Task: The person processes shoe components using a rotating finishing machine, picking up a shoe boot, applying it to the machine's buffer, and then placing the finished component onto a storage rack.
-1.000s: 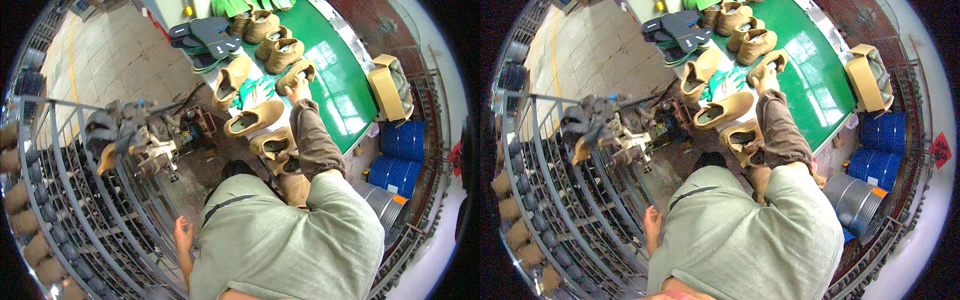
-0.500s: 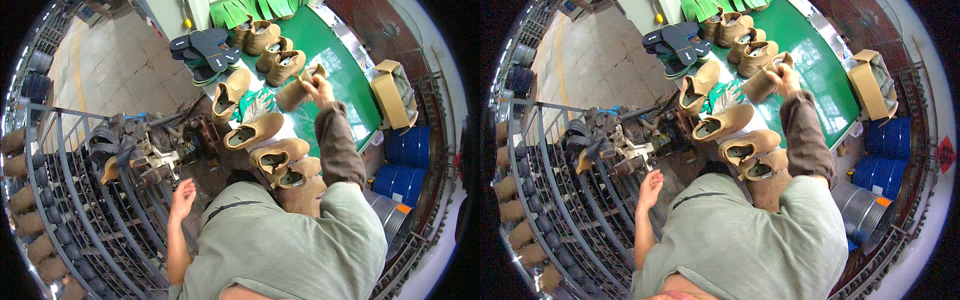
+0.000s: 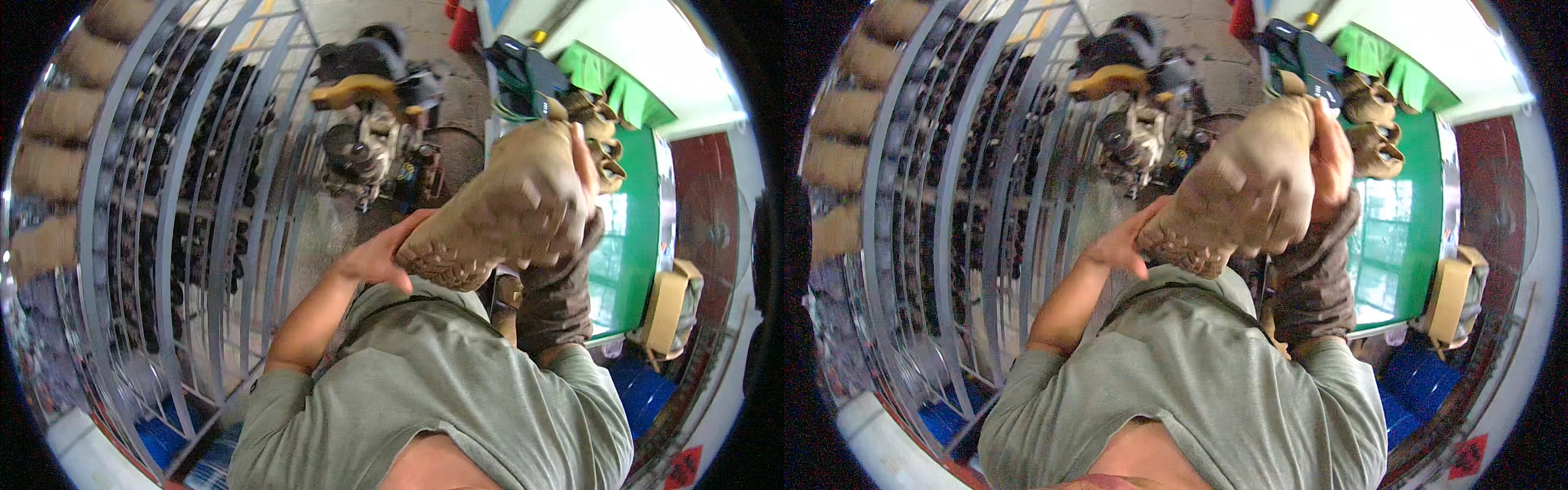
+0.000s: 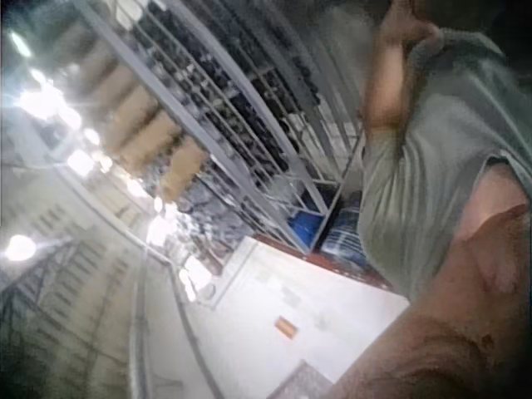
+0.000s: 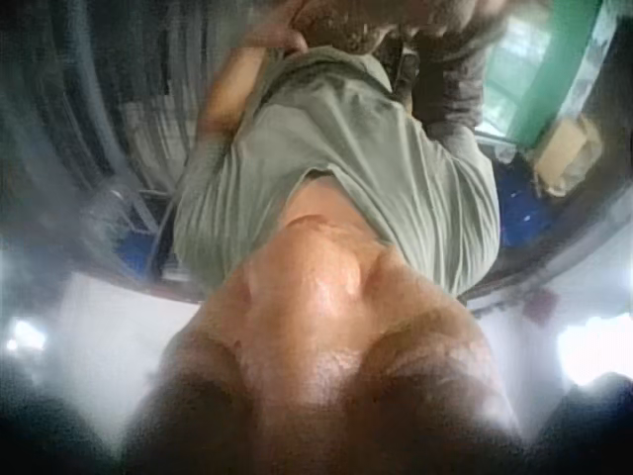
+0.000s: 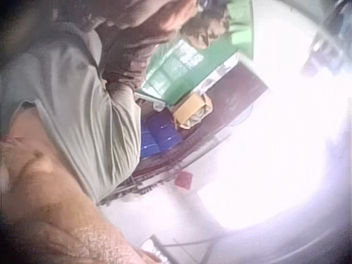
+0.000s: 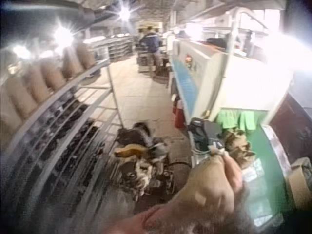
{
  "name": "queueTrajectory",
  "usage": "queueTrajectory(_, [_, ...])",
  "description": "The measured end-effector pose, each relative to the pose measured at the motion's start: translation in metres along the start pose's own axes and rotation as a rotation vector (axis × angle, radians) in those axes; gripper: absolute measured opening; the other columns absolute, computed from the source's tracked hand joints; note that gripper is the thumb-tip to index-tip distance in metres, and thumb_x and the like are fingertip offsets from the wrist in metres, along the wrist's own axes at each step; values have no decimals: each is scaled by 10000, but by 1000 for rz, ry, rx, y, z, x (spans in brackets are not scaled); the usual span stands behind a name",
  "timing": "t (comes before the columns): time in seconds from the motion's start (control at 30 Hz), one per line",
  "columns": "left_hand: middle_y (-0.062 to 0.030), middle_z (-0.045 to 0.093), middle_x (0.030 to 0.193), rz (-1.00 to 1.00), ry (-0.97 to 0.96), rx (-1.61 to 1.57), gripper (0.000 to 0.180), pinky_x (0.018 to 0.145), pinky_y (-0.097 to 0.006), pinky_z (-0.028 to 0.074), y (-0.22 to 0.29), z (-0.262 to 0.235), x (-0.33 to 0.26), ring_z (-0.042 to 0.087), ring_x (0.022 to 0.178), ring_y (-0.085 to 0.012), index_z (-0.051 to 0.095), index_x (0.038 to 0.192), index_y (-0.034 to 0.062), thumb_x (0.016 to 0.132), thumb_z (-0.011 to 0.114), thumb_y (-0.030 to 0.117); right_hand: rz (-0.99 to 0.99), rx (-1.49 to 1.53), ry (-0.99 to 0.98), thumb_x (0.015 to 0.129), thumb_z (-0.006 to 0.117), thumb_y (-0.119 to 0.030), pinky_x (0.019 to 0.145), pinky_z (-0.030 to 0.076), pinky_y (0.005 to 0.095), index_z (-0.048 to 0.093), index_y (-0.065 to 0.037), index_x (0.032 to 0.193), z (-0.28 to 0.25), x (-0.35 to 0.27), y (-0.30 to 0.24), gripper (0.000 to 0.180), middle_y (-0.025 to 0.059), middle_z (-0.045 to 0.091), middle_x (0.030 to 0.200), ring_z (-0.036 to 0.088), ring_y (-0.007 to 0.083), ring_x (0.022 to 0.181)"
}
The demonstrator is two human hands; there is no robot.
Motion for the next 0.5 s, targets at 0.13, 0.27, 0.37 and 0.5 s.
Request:
queueTrajectory(0.13, [-100, 449, 1458, 110, 400, 254, 1042, 1119, -375, 360, -2, 7, -77, 418, 1345, -196, 237, 1517, 80, 693, 875, 62, 379, -80, -361, 994, 494, -415, 1048, 439, 413, 508, -10, 1351, -4, 42, 92, 540, 187, 593, 1285, 584, 271, 1181])
queueTrajectory(0.27, [-141, 465, 1439, 93, 650, 687, 996, 1076, -395, 404, -22, -14, -117, 469, 1312, -255, 251, 1509, 75, 720, 858, 102, 23, -374, -486, 1033, 389, -414, 1098, 378, 409, 361, -11, 1466, 48, 11, 133, 593, 150, 521, 1390, 527, 261, 1263])
queueTrajectory(0.37, [-186, 537, 1371, 37, 768, 800, 982, 1015, -410, 467, -29, -23, -117, 547, 1253, -320, 253, 1510, 115, 726, 845, 112, -66, -764, -515, 1042, 390, -330, 1069, 361, 324, 515, 14, 1341, 62, 20, 143, 473, 125, 584, 1300, 536, 207, 1217])
queueTrajectory(0.5, [-185, 545, 1364, 18, 831, 781, 956, 1016, -418, 466, -44, -41, -101, 550, 1249, -314, 263, 1504, 142, 742, 839, 145, -210, -1095, -240, 979, 567, -357, 893, 440, 279, 645, 28, 1149, 81, 59, 169, 428, 104, 666, 1051, 585, 149, 970])
Point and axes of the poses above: each hand's wrist, its own x-axis towards the middle knuckle, its own z-axis out of the palm, y = z × x, the point moved 1 cm from there along x, towards the middle knuckle
